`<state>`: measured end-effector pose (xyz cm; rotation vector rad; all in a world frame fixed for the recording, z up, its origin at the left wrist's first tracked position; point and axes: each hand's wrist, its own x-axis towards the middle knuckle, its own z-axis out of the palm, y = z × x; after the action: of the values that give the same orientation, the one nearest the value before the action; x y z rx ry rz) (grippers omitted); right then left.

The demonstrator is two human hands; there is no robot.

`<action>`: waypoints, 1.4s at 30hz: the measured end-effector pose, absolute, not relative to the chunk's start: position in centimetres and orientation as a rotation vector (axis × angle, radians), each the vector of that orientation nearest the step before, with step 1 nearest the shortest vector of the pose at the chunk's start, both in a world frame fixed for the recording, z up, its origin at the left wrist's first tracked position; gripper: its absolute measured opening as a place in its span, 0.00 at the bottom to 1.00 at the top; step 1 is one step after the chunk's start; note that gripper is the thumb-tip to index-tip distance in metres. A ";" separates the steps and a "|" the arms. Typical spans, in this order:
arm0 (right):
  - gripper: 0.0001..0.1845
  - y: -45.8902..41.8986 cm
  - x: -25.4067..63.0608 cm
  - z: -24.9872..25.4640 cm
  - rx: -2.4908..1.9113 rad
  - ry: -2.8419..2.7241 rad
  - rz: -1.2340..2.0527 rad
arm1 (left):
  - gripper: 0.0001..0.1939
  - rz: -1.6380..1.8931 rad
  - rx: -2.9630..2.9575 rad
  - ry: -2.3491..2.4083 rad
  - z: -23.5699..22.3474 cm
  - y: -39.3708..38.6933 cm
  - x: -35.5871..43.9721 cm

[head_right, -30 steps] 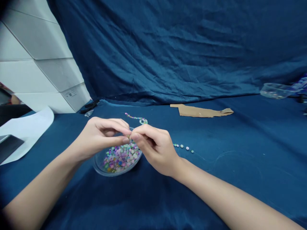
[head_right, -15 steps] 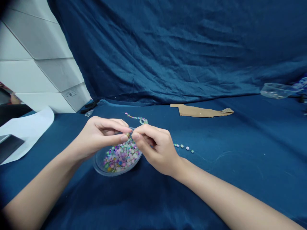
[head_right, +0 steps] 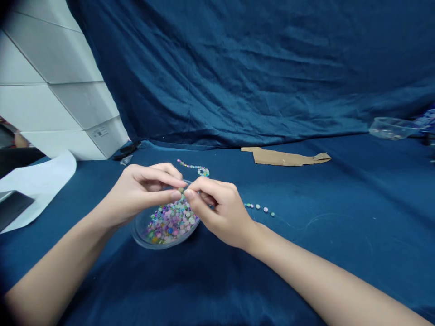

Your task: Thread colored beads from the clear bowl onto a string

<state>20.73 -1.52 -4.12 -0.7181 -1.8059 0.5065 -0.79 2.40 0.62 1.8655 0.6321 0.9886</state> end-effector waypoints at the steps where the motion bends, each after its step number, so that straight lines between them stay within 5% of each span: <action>1: 0.14 -1.5 20.7 -4.1 -0.725 -1.812 0.513 | 0.08 0.983 1.887 0.635 0.7 2.4 -0.8; 42: 0.22 -2.5 19.9 -3.9 -0.878 -1.732 0.824 | 0.08 1.001 1.998 0.602 0.7 1.7 -1.3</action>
<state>19.90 -2.55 -3.87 -0.8776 -1.7316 0.8239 -1.31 1.65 0.67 1.9977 0.6023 1.0006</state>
